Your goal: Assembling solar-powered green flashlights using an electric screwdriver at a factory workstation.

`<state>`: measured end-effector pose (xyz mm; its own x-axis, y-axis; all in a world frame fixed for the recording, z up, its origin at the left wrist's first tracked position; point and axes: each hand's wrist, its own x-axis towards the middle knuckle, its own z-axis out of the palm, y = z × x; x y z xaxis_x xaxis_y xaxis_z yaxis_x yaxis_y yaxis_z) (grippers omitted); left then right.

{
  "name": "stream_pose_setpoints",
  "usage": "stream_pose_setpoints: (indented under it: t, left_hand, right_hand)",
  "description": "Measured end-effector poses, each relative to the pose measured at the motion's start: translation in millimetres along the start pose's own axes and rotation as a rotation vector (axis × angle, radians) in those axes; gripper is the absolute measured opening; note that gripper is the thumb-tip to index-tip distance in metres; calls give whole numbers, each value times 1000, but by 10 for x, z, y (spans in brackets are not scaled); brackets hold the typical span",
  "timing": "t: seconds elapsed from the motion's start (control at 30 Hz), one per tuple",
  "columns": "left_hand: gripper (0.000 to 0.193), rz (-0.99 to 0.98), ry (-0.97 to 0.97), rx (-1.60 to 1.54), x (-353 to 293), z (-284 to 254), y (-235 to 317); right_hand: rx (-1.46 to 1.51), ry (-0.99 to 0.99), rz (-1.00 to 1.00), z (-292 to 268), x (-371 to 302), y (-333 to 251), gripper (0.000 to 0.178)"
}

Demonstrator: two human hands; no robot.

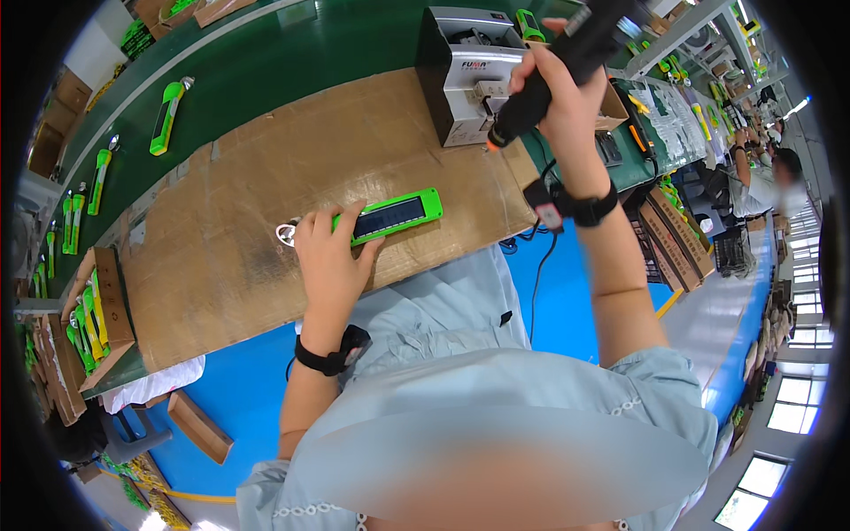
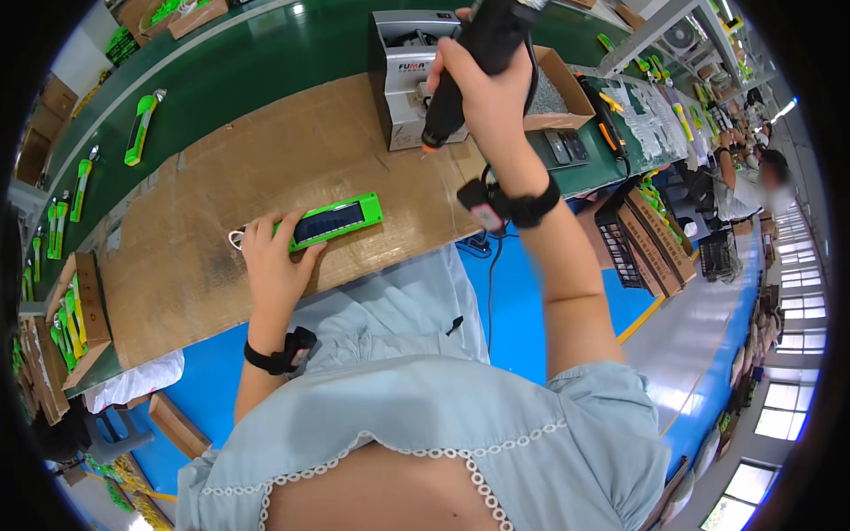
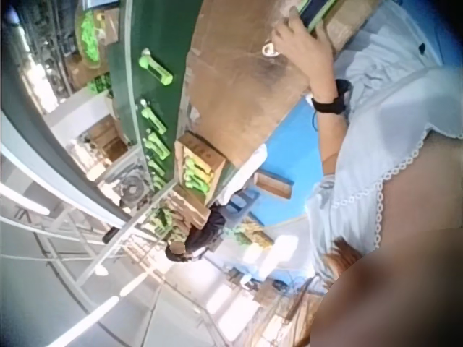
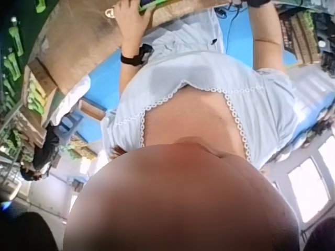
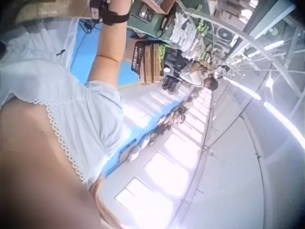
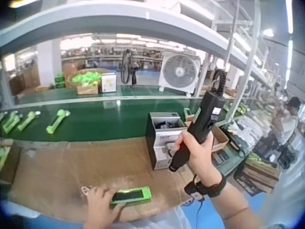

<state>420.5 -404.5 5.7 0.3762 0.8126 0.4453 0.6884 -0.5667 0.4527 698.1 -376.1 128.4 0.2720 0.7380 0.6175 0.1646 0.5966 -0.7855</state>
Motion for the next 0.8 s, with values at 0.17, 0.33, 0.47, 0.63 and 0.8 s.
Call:
stream_pose_setpoints:
  t: [0.17, 0.33, 0.47, 0.63, 0.8]
  left_hand:
    - [46, 4, -61, -30, 109, -32, -37]
    - [44, 4, -94, -13, 146, -38, -61]
    - [44, 6, -75, -19, 119, -34, -46]
    - [43, 4, -72, -31, 127, -30, -17]
    - [42, 24, -52, -42, 136, -18, -30]
  right_hand:
    - [161, -61, 7, 199, -572, -248, 48]
    - [187, -113, -18, 319, -755, -206, 49]
    - [202, -106, -10, 340, -759, -100, 49]
    - [212, -107, -3, 350, -783, 5, 49]
    - [217, -99, 6, 371, -809, 28, 48]
